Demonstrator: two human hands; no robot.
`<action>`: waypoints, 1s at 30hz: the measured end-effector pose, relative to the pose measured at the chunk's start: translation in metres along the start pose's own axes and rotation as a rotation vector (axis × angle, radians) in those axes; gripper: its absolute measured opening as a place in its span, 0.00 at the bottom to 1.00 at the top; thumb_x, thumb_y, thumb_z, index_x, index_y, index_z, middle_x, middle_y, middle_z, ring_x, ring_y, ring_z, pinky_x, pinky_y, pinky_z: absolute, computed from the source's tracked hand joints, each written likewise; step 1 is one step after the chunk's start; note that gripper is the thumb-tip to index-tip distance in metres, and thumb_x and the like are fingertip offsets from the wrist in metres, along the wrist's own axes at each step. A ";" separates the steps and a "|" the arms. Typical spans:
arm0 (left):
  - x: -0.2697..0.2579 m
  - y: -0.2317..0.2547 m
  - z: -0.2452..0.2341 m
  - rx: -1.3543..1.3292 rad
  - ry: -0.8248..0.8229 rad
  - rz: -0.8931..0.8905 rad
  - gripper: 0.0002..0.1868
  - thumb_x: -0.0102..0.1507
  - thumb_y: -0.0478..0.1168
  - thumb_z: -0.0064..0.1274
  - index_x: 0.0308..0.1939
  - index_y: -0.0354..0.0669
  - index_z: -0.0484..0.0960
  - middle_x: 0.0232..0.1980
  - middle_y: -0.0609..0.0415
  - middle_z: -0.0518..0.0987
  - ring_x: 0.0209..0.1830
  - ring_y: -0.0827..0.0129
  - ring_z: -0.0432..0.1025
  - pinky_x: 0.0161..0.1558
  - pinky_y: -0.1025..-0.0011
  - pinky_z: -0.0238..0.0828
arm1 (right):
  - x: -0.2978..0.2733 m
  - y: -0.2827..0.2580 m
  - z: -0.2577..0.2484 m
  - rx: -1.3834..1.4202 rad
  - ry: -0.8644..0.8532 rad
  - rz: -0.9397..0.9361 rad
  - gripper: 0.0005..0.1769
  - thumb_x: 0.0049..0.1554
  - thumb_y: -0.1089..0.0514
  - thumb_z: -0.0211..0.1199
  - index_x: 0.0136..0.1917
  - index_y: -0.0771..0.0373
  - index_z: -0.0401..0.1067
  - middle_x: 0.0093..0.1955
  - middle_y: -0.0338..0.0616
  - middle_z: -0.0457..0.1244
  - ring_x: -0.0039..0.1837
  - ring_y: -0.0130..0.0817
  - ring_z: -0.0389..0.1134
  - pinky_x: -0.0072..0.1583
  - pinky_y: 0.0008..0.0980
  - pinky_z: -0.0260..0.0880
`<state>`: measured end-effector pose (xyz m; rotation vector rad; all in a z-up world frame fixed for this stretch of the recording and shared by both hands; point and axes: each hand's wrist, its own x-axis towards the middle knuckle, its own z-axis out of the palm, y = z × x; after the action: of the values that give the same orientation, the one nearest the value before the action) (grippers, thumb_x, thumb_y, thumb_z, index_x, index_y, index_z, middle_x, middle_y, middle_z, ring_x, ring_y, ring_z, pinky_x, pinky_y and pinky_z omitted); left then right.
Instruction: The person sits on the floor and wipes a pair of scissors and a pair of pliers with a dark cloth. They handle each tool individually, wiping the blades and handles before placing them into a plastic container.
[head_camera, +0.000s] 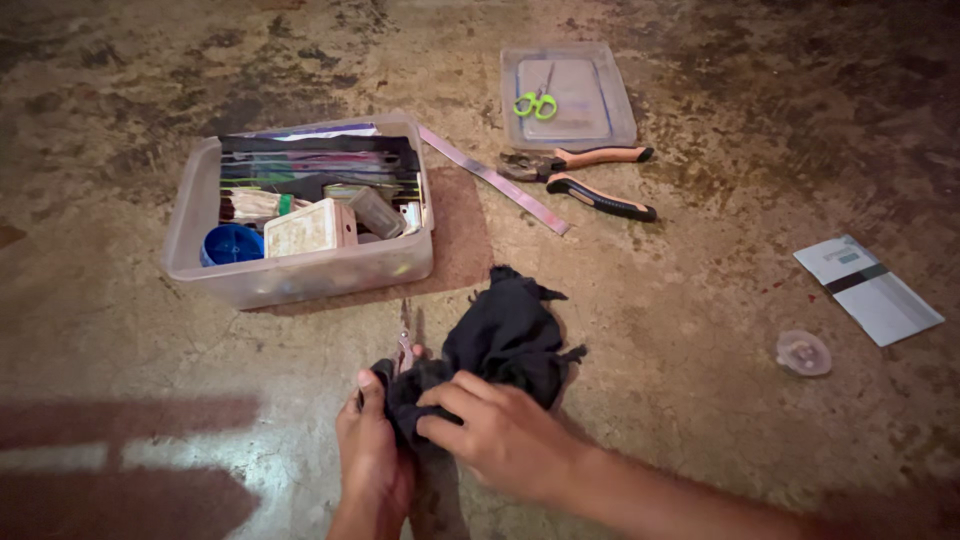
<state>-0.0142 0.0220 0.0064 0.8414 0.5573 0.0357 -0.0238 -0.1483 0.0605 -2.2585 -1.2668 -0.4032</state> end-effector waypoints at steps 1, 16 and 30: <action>0.001 0.004 -0.001 -0.020 -0.035 0.009 0.26 0.72 0.51 0.35 0.55 0.30 0.78 0.48 0.46 0.84 0.44 0.59 0.78 0.49 0.61 0.75 | 0.005 0.002 0.000 -0.015 -0.001 -0.014 0.19 0.50 0.63 0.64 0.57 0.63 0.75 0.60 0.45 0.65 0.61 0.42 0.67 0.58 0.37 0.72; -0.013 0.013 -0.015 -0.291 -0.238 -0.264 0.21 0.68 0.49 0.40 0.50 0.34 0.78 0.48 0.44 0.83 0.49 0.58 0.77 0.58 0.58 0.72 | 0.011 0.009 -0.008 0.024 -0.136 -0.083 0.28 0.41 0.52 0.75 0.53 0.62 0.70 0.48 0.46 0.63 0.53 0.46 0.68 0.53 0.43 0.67; -0.023 0.000 -0.013 -0.291 -0.178 -0.079 0.25 0.69 0.41 0.36 0.67 0.39 0.77 0.58 0.46 0.79 0.51 0.61 0.77 0.55 0.60 0.73 | 0.029 -0.020 -0.009 0.188 -0.105 0.129 0.30 0.56 0.43 0.69 0.62 0.65 0.72 0.67 0.55 0.62 0.67 0.53 0.62 0.65 0.45 0.66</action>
<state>-0.0398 0.0255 0.0099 0.5327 0.4049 -0.0297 -0.0258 -0.1243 0.0881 -2.2090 -1.1505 -0.1150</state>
